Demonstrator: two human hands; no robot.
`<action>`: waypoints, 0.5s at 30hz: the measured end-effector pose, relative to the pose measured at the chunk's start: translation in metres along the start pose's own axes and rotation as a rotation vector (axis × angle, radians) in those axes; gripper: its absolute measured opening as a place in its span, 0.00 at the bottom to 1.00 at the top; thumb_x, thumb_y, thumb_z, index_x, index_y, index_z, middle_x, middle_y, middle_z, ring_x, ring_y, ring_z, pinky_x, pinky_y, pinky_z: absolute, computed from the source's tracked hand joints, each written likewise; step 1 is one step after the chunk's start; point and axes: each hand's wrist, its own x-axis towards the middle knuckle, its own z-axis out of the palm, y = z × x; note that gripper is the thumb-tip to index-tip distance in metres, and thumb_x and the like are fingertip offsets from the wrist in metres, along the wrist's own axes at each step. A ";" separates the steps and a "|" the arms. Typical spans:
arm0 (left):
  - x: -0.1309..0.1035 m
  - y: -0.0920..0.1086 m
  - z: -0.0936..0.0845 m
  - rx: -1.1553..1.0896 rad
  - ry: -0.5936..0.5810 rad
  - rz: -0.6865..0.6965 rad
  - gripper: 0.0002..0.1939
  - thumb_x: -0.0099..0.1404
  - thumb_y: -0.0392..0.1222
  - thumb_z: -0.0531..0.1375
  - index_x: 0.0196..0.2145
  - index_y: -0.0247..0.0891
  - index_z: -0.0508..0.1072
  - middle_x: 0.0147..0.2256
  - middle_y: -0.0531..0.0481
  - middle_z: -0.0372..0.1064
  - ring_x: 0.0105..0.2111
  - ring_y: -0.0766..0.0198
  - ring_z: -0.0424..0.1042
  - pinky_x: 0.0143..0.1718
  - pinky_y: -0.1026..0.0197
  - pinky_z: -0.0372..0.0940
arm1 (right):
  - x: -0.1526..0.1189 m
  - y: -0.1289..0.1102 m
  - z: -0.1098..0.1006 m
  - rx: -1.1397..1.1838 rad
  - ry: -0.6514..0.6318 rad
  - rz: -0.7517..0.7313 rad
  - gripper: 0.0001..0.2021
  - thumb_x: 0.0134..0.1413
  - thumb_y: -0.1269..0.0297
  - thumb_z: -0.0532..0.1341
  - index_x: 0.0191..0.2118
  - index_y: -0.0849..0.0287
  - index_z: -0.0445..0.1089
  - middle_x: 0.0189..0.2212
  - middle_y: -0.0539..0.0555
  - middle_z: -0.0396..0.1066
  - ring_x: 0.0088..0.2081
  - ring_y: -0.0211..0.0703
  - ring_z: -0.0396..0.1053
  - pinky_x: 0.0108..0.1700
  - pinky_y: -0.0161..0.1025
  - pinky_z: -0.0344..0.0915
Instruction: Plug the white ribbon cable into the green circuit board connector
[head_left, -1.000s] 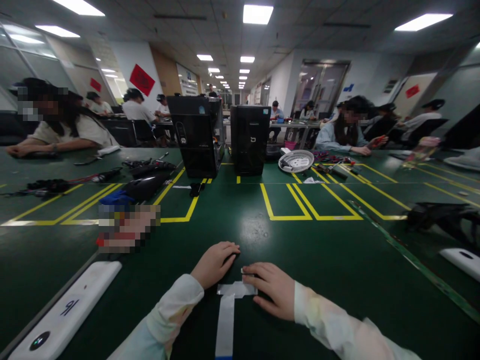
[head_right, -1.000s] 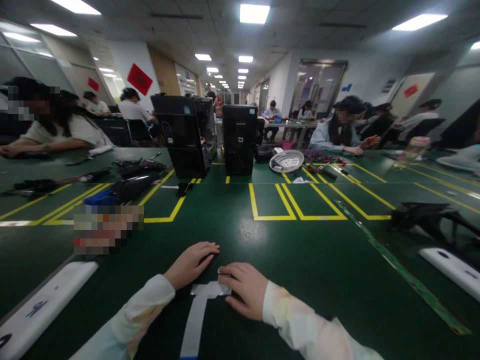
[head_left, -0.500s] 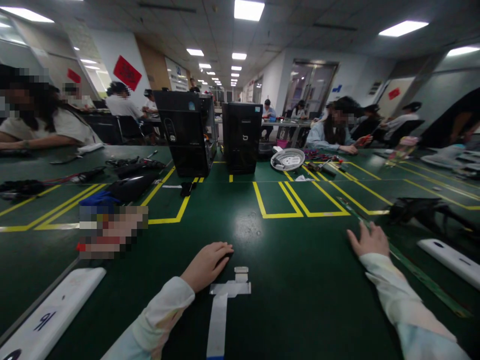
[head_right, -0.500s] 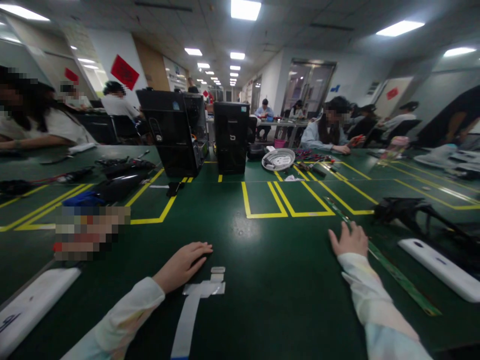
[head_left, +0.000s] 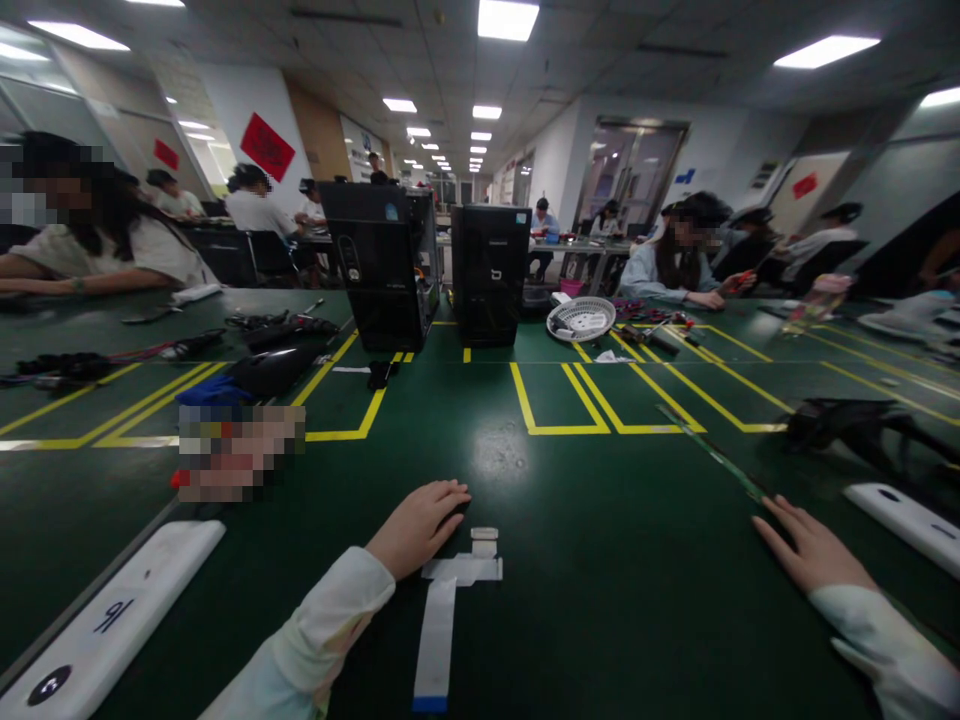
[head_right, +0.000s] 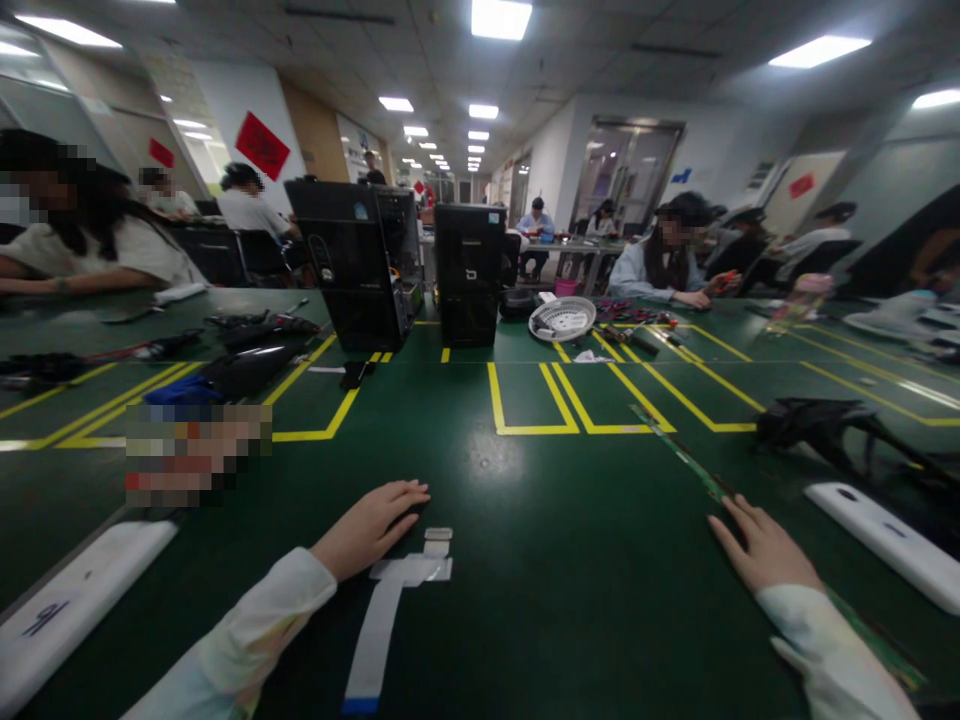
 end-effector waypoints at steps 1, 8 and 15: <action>-0.001 0.001 0.000 0.004 -0.003 -0.001 0.19 0.69 0.44 0.50 0.56 0.41 0.66 0.58 0.46 0.64 0.59 0.57 0.61 0.59 0.47 0.57 | -0.006 0.005 0.004 0.042 0.017 -0.055 0.26 0.53 0.52 0.46 0.49 0.60 0.69 0.54 0.65 0.67 0.58 0.59 0.62 0.58 0.53 0.60; -0.005 0.007 -0.004 0.038 0.000 0.002 0.20 0.70 0.45 0.49 0.57 0.40 0.65 0.58 0.46 0.63 0.59 0.56 0.60 0.58 0.46 0.58 | -0.040 0.003 0.009 0.237 0.045 -0.461 0.28 0.56 0.45 0.52 0.57 0.56 0.64 0.59 0.60 0.62 0.59 0.60 0.59 0.59 0.61 0.59; -0.015 0.026 -0.012 0.043 0.068 0.186 0.17 0.69 0.36 0.50 0.53 0.42 0.66 0.54 0.47 0.66 0.53 0.62 0.65 0.53 0.53 0.64 | -0.045 -0.065 -0.015 0.330 -0.073 -0.671 0.26 0.61 0.52 0.53 0.62 0.53 0.57 0.64 0.59 0.53 0.64 0.53 0.50 0.64 0.59 0.47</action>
